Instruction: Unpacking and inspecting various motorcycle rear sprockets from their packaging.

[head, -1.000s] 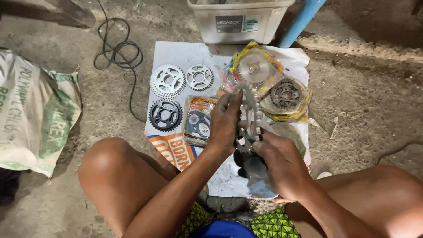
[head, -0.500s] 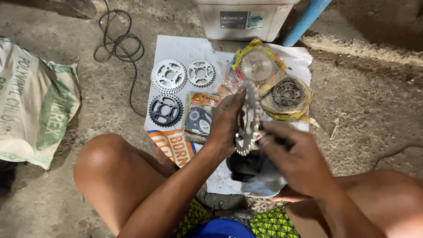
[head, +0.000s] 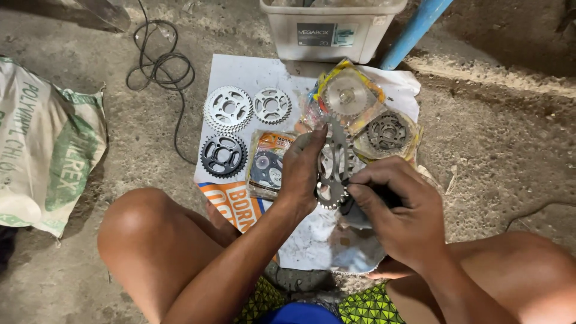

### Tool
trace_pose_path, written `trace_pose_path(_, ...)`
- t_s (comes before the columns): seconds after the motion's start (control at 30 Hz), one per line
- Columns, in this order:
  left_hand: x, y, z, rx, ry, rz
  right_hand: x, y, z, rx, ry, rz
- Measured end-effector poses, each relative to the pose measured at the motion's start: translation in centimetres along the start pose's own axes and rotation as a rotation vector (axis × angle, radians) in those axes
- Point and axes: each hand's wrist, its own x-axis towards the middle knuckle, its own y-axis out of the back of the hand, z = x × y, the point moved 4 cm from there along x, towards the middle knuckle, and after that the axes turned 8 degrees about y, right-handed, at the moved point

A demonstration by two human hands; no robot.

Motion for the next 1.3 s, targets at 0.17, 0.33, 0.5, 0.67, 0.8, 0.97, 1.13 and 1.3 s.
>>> trace_pose_path(0.17, -0.2, -0.1, 0.5, -0.003, -0.151, -0.074, -0.7, -0.9, 2.6, 0.305, -0.425, -0.066)
trace_pose_path(0.33, -0.5, -0.3, 0.7, -0.062, -0.26, -0.172, -1.7, -1.6, 3.6, 0.428, -0.449, -0.09)
trace_pose_path(0.5, -0.6, -0.3, 0.3, -0.055, -0.257, -0.244, -1.5, -2.2, 2.4, 0.396, -0.352, -0.196)
trace_pose_path(0.67, -0.9, -0.4, 0.5, -0.015, -0.261, -0.255, -2.1, -2.5, 2.7, 0.636, -0.382, -0.211)
trace_pose_path(0.8, -1.1, -0.5, 1.0, -0.022, -0.302, -0.277, -2.2, -2.5, 3.1, 0.674, -0.321, -0.217)
trace_pose_path(0.97, -0.6, -0.8, -0.4, -0.2, -0.076, -0.403, -2.3, -2.4, 4.8, 0.782, -0.406, -0.125)
trace_pose_path(1.13, -0.1, -0.2, -1.1, -0.175, 0.219, -0.424, -0.1, -0.2, 4.2, 0.524, -0.51, 0.044)
trace_pose_path(1.3, 1.3, 0.5, -3.0, -0.353, 0.266, -0.554, 0.5, 1.4, 6.1, 0.707, -0.548, 0.325)
